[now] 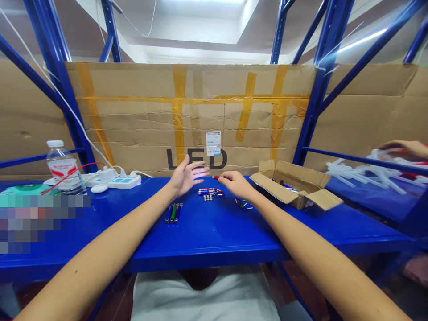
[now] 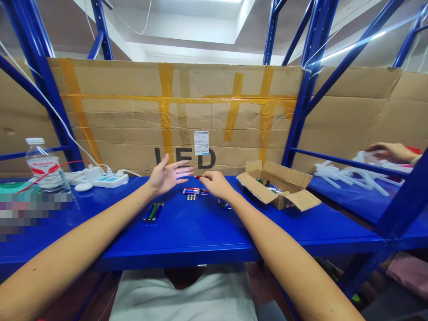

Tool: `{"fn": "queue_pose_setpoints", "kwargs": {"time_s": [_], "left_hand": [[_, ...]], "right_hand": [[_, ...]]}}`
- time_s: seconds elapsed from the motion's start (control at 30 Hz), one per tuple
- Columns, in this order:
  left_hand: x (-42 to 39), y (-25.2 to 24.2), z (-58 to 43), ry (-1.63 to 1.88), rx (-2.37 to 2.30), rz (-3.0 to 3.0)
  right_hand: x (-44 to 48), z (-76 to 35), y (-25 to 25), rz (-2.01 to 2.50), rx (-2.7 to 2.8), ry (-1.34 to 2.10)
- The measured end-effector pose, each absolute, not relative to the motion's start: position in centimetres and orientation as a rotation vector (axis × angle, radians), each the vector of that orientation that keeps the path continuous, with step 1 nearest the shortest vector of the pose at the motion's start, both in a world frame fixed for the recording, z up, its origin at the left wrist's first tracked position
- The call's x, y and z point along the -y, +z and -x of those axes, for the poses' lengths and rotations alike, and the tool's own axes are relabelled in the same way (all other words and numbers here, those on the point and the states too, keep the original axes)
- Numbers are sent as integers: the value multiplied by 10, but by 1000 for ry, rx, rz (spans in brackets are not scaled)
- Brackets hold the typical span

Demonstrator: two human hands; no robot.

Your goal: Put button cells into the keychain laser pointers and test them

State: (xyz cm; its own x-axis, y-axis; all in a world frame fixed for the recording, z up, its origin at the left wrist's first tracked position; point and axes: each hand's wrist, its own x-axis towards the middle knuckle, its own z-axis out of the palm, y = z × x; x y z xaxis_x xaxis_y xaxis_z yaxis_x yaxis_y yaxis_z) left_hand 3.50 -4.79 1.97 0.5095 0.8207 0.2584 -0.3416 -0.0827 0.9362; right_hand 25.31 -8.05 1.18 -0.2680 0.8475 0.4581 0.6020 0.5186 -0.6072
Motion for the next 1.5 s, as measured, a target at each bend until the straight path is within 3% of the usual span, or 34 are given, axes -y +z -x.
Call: {"fn": "queue_pose_setpoints", "kwargs": {"time_s": [1.5], "left_hand": [[45, 20, -38, 1080, -529, -1181]], "right_hand": [[76, -259, 11, 1215, 1882, 190]]}}
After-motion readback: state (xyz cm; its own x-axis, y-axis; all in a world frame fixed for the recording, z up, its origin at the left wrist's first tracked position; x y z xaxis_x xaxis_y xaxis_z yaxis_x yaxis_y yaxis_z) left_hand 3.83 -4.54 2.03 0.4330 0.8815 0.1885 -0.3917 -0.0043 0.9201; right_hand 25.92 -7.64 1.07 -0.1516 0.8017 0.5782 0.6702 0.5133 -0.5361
